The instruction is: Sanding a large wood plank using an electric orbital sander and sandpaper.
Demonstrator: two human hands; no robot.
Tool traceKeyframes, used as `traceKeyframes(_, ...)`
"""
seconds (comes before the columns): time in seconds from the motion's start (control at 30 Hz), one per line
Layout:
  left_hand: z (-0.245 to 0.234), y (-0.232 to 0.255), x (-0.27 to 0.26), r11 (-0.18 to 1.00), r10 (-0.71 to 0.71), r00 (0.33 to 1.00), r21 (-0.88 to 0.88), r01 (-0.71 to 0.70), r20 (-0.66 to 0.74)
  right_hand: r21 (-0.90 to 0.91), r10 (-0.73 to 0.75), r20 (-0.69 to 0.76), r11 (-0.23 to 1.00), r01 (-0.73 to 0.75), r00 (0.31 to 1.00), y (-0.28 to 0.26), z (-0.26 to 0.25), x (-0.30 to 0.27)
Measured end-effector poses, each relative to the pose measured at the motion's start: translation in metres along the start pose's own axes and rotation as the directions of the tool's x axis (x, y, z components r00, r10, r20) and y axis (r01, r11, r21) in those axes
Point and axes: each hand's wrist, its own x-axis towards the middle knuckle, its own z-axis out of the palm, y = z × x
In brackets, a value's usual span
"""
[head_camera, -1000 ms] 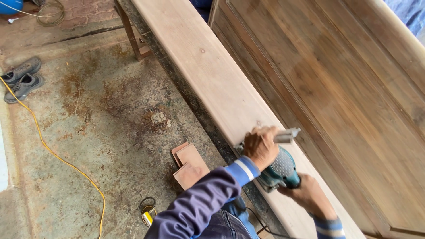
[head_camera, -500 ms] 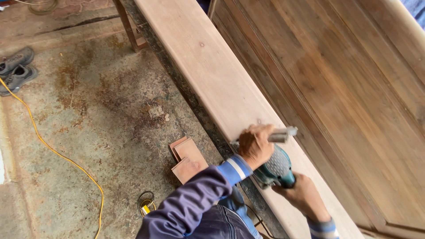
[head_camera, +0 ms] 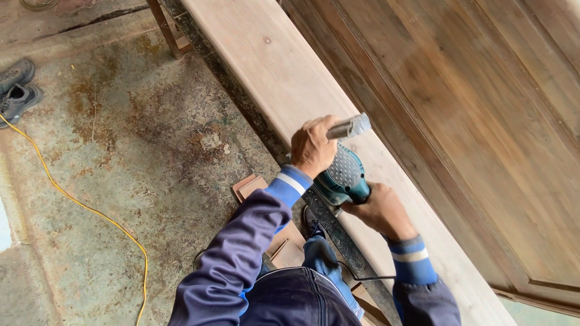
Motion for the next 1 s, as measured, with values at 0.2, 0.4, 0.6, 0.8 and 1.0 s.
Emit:
traceKeyframes(0.2,0.038,0.035,-0.046,0.995,0.007,1.0,-0.103,-0.01,-0.03,-0.05,0.236,0.174,0.972,-0.231,0.956,0.057,-0.004,-0.039)
traceKeyframes(0.4,0.071,0.092,-0.084,0.977,0.076,0.996,-0.204,-0.067,0.038,-0.107,0.478,0.105,0.877,-0.468,0.872,0.124,-0.02,-0.08)
traceKeyframes(0.6,0.077,0.122,-0.067,0.982,0.113,0.993,-0.159,-0.104,0.047,-0.109,0.525,0.034,0.848,-0.519,0.851,0.172,-0.033,-0.077)
traceKeyframes(0.8,0.063,0.096,-0.029,0.979,0.111,0.993,-0.173,-0.104,0.029,-0.098,0.506,0.091,0.862,-0.498,0.858,0.11,-0.051,-0.035)
traceKeyframes(1.0,0.047,0.044,0.021,0.984,0.081,0.995,-0.161,-0.071,0.053,-0.095,0.344,0.19,0.939,-0.332,0.919,0.061,-0.048,0.022)
